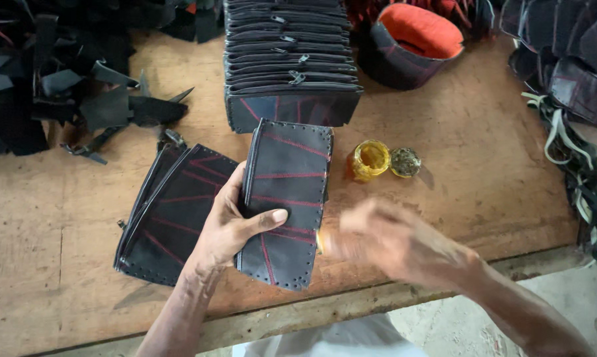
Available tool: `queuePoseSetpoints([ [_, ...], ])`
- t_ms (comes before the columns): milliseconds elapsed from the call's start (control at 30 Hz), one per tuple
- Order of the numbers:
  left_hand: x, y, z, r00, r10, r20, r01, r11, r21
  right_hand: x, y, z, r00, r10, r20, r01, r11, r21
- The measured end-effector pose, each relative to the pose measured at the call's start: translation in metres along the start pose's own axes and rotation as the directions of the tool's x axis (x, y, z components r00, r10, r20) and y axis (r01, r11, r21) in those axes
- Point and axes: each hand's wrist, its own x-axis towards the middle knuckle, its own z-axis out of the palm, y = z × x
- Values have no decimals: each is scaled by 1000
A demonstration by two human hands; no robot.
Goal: The person repeatedly applies a yellow substance from a small jar onto the edges of black leather-like pouches with red stitching. They handle each pouch one at a time, rub the substance along the edges, and place the treated pouches into a growing stack on the table.
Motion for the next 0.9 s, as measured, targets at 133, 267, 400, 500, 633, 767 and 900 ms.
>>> queuePoseSetpoints([
  [133,-1,1,2,999,-21,-34,21,1000,-4,-3,6,6,997,33,-68,-30,999,41],
  [267,-1,4,5,1000,-1,-1,1,999,-42,7,19,15,984,115,-133,-154,926,-345],
  [400,-1,4,2,1000,-15,-24,15,1000,-23,3,6,10,995,-13,-95,-4,984,-178],
  [500,-1,2,-1,1000,-14,-15,13,1000,-27,-1,4,6,991,-58,-119,42,990,-135],
  [633,-1,2,1,1000,-2,-12,2,1000,-7,5,17,12,984,71,-166,-112,961,-252],
  [767,-1,3,0,999,14,-37,-15,1000,-18,9,9,14,996,-51,-77,39,989,-144],
  [900,1,2,-2,997,-5,-81,-1,997,-79,2,-3,5,997,-68,-23,70,990,121],
])
